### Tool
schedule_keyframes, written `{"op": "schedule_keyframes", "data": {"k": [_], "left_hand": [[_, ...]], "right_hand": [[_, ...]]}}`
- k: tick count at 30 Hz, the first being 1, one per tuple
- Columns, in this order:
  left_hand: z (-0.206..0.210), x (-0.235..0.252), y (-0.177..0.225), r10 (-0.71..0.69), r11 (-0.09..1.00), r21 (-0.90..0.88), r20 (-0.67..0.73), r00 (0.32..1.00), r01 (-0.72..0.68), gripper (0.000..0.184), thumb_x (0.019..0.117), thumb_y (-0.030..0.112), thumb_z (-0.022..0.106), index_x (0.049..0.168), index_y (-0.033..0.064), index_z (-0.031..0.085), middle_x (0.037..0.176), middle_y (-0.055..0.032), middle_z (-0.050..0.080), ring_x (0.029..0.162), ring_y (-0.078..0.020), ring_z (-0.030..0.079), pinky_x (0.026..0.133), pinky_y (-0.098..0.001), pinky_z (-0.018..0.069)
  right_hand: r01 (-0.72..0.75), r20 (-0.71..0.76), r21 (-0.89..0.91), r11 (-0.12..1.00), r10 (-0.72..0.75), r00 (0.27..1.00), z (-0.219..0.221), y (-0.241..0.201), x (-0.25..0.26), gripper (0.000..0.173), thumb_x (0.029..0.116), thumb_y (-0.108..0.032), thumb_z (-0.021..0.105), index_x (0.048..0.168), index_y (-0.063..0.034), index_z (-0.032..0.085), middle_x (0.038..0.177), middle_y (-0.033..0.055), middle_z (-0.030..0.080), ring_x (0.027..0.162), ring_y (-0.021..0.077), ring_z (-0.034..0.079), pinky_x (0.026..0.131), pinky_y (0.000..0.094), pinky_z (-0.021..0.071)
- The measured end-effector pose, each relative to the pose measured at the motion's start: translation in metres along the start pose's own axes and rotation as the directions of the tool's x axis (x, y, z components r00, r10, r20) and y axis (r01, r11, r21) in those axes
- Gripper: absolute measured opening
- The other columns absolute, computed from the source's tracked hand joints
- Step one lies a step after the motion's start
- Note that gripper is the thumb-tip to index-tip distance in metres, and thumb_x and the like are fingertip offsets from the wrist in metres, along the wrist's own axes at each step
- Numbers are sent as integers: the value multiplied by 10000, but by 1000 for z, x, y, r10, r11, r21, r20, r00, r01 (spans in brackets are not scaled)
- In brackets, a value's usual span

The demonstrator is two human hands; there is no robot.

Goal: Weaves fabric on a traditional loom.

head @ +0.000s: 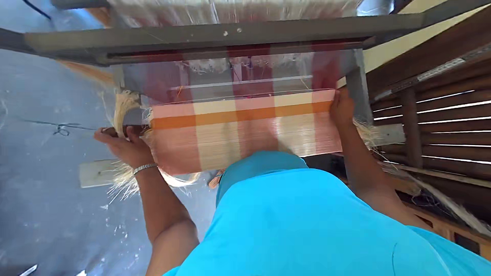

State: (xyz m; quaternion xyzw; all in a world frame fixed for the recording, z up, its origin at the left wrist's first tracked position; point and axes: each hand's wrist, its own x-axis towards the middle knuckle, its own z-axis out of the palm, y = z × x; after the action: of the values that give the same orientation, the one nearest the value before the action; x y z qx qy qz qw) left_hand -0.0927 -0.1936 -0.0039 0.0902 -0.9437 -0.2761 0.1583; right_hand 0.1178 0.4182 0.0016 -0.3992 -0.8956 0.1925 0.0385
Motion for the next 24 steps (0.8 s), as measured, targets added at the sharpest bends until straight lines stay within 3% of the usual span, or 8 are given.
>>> {"op": "schedule_keyframes", "data": {"k": [4, 7, 9, 11, 13, 15, 18, 24], "left_hand": [[-38, -12, -16, -169, 985, -81, -245, 955, 154, 736, 1077, 372, 476, 1575, -69, 159, 1539, -296, 395, 1417, -356, 444, 1182, -436, 357], [-99, -33, 6, -387, 913, -291, -393, 834, 287, 653, 1112, 281, 380, 1572, -103, 121, 1558, -282, 358, 1424, -280, 426, 1178, -334, 343], [-127, -49, 2, -566, 782, -531, -385, 729, 326, 547, 1129, 296, 351, 1570, 7, 209, 1347, -164, 506, 1032, -134, 572, 873, -283, 510], [-140, -60, -19, -621, 656, -727, -365, 694, 205, 417, 1133, 303, 345, 1469, 60, 298, 1000, -72, 497, 633, -77, 475, 555, -240, 463], [-148, -71, -24, -636, 547, -831, -333, 696, 103, 269, 1132, 290, 353, 1266, 67, 422, 783, -19, 503, 490, -64, 448, 450, -219, 440], [-152, -78, -22, -639, 482, -874, -301, 708, 63, 252, 1133, 295, 342, 1136, 92, 492, 670, 20, 502, 447, -55, 448, 421, -202, 429], [-158, -89, -36, -649, 425, -904, -275, 710, 38, 268, 1130, 345, 339, 1097, 145, 515, 665, 41, 493, 454, -51, 454, 427, -199, 432], [-193, -122, -48, -667, 376, -926, -275, 693, -6, 316, 1130, 366, 327, 944, 186, 507, 595, 76, 444, 434, -29, 426, 422, -170, 403]], "right_hand": [[47, 14, 10, 999, -47, 999, 0, 9, 7, 450, 1128, -287, 291, 1334, 23, 543, 1130, 299, 686, 1090, 478, 678, 935, 638, 519], [51, 51, 25, 998, -52, 997, -33, -3, 19, 478, 1083, -318, 443, 1384, 38, 553, 1381, 349, 537, 1314, 534, 491, 1075, 691, 387], [136, -70, 58, 989, -132, 989, -64, -38, 25, 552, 1058, -353, 500, 1430, 55, 499, 1450, 355, 475, 1374, 524, 434, 1140, 642, 348], [343, -185, 110, 933, -320, 929, -86, -94, 31, 553, 1071, -339, 462, 1451, 63, 462, 1463, 317, 484, 1402, 440, 442, 1192, 531, 347], [539, -222, 141, 830, -504, 834, -86, -157, 40, 525, 1080, -323, 445, 1463, 33, 481, 1464, 270, 517, 1406, 382, 466, 1191, 474, 374], [668, -193, 114, 735, -644, 741, -64, -209, 58, 528, 1087, -357, 429, 1468, -1, 506, 1456, 249, 541, 1397, 388, 479, 1185, 509, 365], [664, -90, -32, 747, -664, 743, -13, -247, 83, 645, 1090, -513, 320, 1437, -17, 542, 1419, 235, 578, 1394, 421, 473, 1224, 637, 192], [630, -88, -73, 773, -634, 768, 5, -231, 45, 645, 1088, -532, 297, 1323, -22, 614, 1323, 212, 635, 1306, 412, 534, 1182, 643, 231]]}}
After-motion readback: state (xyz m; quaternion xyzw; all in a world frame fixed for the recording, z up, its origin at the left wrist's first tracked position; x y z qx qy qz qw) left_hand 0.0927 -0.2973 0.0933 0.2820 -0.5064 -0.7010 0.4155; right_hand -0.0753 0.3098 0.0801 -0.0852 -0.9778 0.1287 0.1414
